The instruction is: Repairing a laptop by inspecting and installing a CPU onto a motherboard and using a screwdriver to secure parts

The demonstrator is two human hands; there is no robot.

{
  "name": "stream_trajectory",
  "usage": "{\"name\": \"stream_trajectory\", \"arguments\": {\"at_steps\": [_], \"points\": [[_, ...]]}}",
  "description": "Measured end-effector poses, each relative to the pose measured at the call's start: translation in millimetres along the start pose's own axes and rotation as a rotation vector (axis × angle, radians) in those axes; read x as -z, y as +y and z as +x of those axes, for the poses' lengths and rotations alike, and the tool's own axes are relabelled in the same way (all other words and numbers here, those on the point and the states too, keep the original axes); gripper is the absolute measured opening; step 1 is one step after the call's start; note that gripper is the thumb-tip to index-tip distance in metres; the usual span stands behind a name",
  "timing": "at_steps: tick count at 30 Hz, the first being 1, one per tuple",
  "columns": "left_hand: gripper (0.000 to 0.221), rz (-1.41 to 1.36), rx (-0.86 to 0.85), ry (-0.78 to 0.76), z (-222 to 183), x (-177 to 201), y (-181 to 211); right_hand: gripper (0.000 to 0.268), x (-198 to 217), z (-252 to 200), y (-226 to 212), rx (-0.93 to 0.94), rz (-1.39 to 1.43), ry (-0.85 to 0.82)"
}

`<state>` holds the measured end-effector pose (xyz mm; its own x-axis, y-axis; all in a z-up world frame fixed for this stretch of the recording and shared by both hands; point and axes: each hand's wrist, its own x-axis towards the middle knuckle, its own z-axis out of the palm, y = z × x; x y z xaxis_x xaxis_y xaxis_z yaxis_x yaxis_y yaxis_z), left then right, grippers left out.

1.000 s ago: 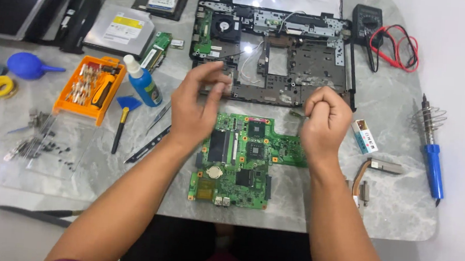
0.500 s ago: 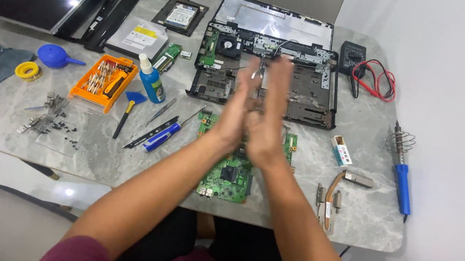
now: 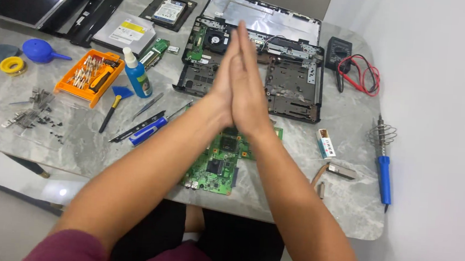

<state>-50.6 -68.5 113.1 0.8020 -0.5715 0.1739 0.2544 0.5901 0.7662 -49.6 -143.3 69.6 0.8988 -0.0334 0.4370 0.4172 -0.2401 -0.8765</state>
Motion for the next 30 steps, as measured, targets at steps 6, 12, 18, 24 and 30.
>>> {"name": "stream_trajectory", "arguments": {"at_steps": [6,12,18,24,30], "points": [[0.106,-0.052,0.035,-0.015,-8,0,15,0.050,39,21,60,0.403,-0.295,0.046],[0.090,0.153,-0.049,0.375,6,5,6,0.062,20,-3,38,0.287,-0.373,0.199],[0.113,-0.067,0.134,0.061,-13,-4,1,0.062,31,-6,56,0.937,-0.538,0.037],[0.108,0.292,0.118,-0.134,-60,7,33,0.046,72,15,58,1.151,-0.938,-0.071],[0.085,0.029,0.070,0.053,-91,74,40,0.056,97,31,62,0.379,-1.344,-0.116]]}}
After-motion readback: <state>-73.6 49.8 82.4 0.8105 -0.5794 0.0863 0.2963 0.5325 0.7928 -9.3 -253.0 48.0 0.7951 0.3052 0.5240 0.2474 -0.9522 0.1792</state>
